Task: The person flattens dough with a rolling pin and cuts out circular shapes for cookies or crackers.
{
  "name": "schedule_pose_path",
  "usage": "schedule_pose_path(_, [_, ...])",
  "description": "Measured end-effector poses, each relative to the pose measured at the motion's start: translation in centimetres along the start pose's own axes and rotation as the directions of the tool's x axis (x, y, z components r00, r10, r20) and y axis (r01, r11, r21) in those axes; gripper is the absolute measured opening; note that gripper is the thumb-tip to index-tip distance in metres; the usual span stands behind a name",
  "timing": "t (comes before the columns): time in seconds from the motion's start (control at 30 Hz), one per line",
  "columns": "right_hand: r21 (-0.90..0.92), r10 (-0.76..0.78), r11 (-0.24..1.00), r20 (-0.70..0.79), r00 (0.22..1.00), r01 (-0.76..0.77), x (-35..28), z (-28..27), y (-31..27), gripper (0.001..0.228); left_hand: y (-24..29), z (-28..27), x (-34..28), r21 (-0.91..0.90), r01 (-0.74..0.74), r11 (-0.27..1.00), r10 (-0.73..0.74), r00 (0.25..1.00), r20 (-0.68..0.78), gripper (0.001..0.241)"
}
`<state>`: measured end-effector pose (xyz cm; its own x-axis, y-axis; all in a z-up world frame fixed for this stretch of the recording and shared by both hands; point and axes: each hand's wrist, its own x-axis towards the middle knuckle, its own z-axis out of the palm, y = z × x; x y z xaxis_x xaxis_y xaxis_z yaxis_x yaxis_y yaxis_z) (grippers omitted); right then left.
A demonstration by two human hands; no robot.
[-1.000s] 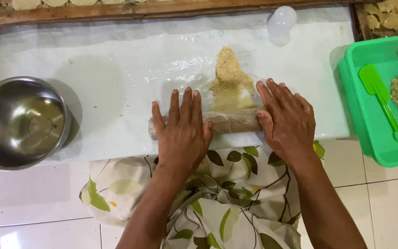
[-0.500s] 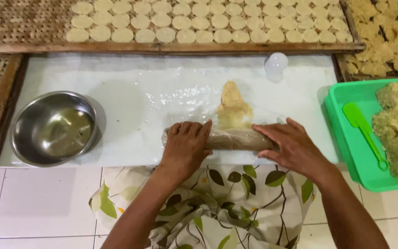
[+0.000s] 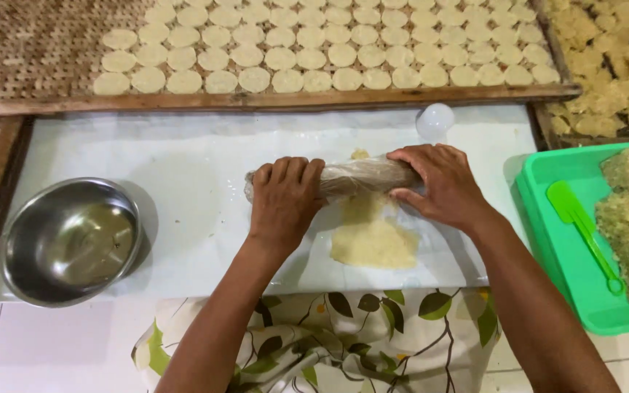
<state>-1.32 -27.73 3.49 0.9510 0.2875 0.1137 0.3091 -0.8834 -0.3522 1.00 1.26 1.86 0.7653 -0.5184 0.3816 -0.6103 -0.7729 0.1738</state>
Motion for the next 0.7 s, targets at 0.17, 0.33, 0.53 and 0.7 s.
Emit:
schedule_pose_path(0.17, [0.025, 0.067, 0.997, -0.016, 0.998, -0.066, 1.5, 0.1, 0.9, 0.033, -0.1, 0.9, 1.3, -0.039, 0.061, 0.997, -0.062, 0.998, -0.01, 0.05])
schedule_pose_path(0.33, [-0.11, 0.336, 0.937, 0.038, 0.941, -0.33, 2.9, 0.7, 0.5, 0.037, -0.6, 1.4, 3.1, 0.021, 0.239, 0.971, -0.24, 0.958, 0.16, 0.041])
schedule_pose_path(0.53, [-0.103, 0.104, 0.989, -0.041, 0.994, -0.108, 2.1, 1.6, 0.6, 0.041, -0.4, 3.0, 2.3, 0.17, 0.142, 0.975, -0.141, 0.99, -0.016, 0.047])
schedule_pose_path(0.7, [-0.14, 0.147, 0.978, -0.052, 0.988, -0.153, 0.9, 2.0, 0.0, 0.043, 1.0, 2.5, 1.7, 0.1, 0.254, 0.962, -0.268, 0.95, 0.159, 0.055])
